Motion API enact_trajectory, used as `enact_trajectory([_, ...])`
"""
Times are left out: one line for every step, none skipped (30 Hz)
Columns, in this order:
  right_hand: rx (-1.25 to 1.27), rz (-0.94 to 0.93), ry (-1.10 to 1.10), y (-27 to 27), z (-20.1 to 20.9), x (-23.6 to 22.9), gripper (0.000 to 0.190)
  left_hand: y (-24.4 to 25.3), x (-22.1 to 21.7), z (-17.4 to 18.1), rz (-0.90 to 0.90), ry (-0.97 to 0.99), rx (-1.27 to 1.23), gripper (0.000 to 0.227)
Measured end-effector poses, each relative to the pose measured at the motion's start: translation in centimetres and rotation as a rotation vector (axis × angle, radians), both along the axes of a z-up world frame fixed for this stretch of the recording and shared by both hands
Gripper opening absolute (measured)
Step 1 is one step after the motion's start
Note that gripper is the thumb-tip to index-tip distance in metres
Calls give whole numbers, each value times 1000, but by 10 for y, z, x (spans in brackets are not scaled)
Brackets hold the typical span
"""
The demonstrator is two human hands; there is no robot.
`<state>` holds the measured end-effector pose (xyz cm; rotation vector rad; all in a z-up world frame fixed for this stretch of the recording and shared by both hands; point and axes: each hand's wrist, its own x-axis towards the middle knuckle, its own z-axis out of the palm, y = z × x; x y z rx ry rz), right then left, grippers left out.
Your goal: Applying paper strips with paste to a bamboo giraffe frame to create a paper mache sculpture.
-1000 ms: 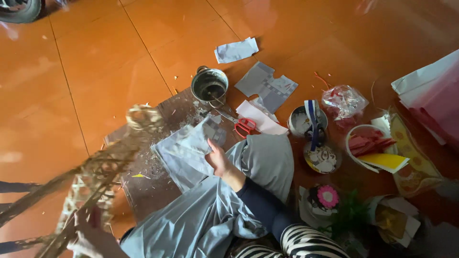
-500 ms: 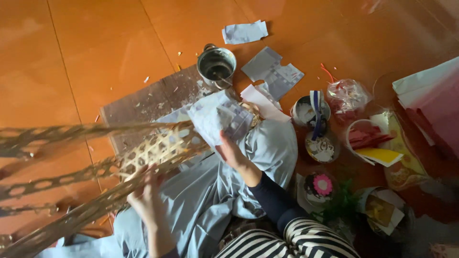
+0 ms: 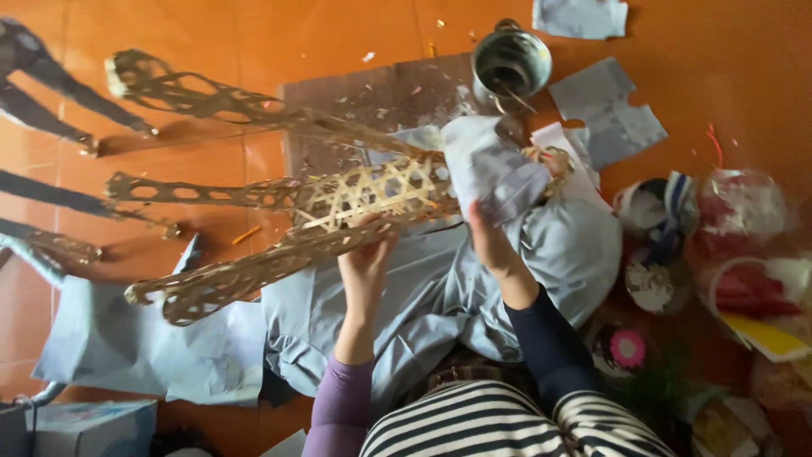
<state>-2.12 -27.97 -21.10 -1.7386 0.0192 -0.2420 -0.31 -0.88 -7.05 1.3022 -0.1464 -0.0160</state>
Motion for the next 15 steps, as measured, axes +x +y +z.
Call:
enact_trajectory([-2, 13, -8, 17, 21, 5, 62, 1, 0, 4, 13, -8, -2, 38])
enact_trajectory([-46, 85, 92, 33, 42, 9, 64, 1, -1, 9, -12, 5, -19, 38])
enact_trajectory([-91, 152, 193, 49, 63, 11, 67, 0, -2, 13, -42, 19, -37, 38])
enact_trajectory([-94, 161, 186, 63, 109, 15, 67, 1, -5, 19, -33, 13, -38, 38])
enact_trajectory([-279, 203, -68, 78, 154, 19, 61, 3, -6, 26, -77, -6, -31, 35])
enact_trajectory([-460, 241, -325, 92, 200, 23, 56, 4, -7, 32, -121, -24, -23, 32])
enact_trajectory([-463, 245, -334, 94, 200, 25, 56, 10, -3, 33, -115, -32, -26, 32])
enact_trajectory([-453, 251, -250, 95, 199, 27, 67, 17, 2, 34, -192, -47, 8, 32])
enact_trajectory([-442, 257, -162, 97, 198, 27, 79, 23, 4, 35, -268, -58, 41, 32])
enact_trajectory([-446, 262, -166, 95, 194, 30, 79, 31, 14, 22, -261, -61, 39, 32])
enact_trajectory([-437, 282, -202, 95, 189, 31, 79, 40, 22, 9, -180, -132, 18, 20])
enact_trajectory([-428, 302, -237, 94, 184, 33, 79, 48, 30, -5, -98, -203, -1, 13])
enact_trajectory([-427, 306, -235, 93, 181, 34, 79, 47, 46, 13, -93, -200, -1, 13])
enact_trajectory([-525, 322, -256, 92, 177, 35, 76, 46, 63, 30, -21, -128, -5, 23])
enact_trajectory([-623, 340, -268, 91, 173, 34, 73, 45, 76, 46, 54, -49, -10, 38])
